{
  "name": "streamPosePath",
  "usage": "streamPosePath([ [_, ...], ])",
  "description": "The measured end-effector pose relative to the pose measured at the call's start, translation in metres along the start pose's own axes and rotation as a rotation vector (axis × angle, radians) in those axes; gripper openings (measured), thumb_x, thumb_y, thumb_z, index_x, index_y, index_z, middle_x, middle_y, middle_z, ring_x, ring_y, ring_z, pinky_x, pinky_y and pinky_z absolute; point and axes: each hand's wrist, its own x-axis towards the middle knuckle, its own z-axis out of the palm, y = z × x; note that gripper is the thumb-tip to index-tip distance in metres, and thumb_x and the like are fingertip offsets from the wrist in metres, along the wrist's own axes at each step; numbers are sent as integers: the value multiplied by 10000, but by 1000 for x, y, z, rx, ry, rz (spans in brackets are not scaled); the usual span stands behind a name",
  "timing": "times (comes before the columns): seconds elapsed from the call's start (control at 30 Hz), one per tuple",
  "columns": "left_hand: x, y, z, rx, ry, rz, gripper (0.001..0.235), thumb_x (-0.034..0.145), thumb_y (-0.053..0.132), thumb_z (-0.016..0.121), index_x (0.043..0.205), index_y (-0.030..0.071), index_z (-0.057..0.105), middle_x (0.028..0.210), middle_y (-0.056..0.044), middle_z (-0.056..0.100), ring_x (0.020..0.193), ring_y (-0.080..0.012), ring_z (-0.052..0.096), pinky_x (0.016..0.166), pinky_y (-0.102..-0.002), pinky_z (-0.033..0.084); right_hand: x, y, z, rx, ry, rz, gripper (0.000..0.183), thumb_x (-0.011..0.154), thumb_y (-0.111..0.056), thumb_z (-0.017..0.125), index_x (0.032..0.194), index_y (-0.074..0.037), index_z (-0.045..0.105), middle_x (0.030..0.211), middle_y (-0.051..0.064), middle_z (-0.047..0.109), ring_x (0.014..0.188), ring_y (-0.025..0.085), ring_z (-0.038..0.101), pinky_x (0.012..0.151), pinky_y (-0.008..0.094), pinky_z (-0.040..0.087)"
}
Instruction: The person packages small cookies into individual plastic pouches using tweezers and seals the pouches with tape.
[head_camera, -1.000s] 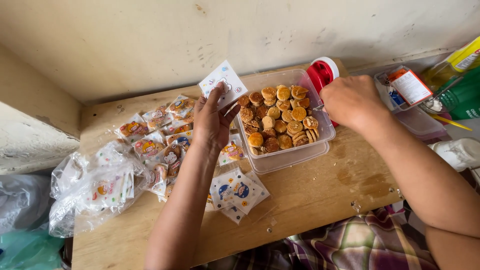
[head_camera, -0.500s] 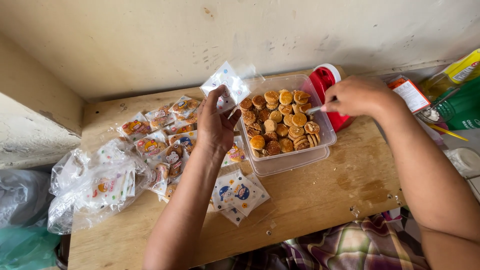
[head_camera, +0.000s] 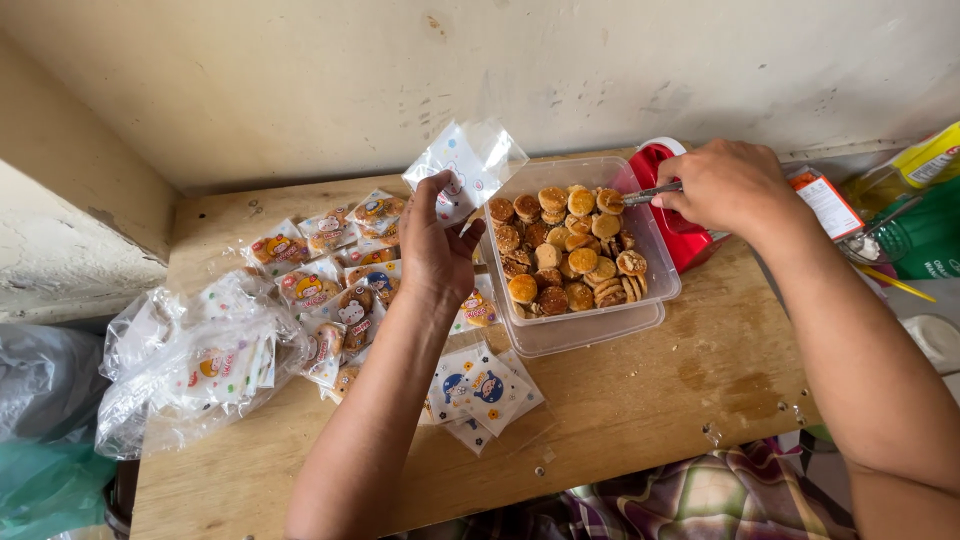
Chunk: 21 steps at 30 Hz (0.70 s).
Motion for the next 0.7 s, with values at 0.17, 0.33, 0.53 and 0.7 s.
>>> streamPosePath([
  [0.17, 4, -8, -9, 36, -137, 96, 383, 862, 309, 760, 1095, 124, 519, 988, -59, 555, 878, -215, 598, 776, -338, 523, 12, 1, 37, -97, 315, -94, 261, 879, -372, 729, 1127, -310, 783, 934, 52, 813, 978, 298, 779, 885, 463, 604],
  [0.33, 7, -11, -10, 54, -110, 83, 385, 853, 300, 756, 1088, 116, 513, 978, -58, 563, 858, -202, 598, 776, -343, 513, 34, 6, 84, -165, 475, -187, 238, 861, -337, 752, 1081, -248, 758, 893, 11, 768, 896, 256, 771, 796, 424, 618],
  [0.53, -1, -7, -6, 53, -90, 78, 389, 846, 299, 761, 1085, 109, 519, 971, -66, 564, 855, -216, 593, 765, -352, 510, 21, 7, 78, -157, 486, -207, 235, 851, -346, 731, 1050, -222, 752, 831, 28, 762, 848, 274, 773, 773, 434, 614],
  [0.7, 3, -12, -7, 46, -95, 91, 387, 848, 309, 768, 1081, 110, 531, 966, -69, 561, 858, -225, 583, 756, -354, 516, 33, 7, 102, -168, 501, -209, 144, 859, -312, 688, 956, -224, 747, 737, 29, 745, 793, 278, 768, 753, 435, 605],
])
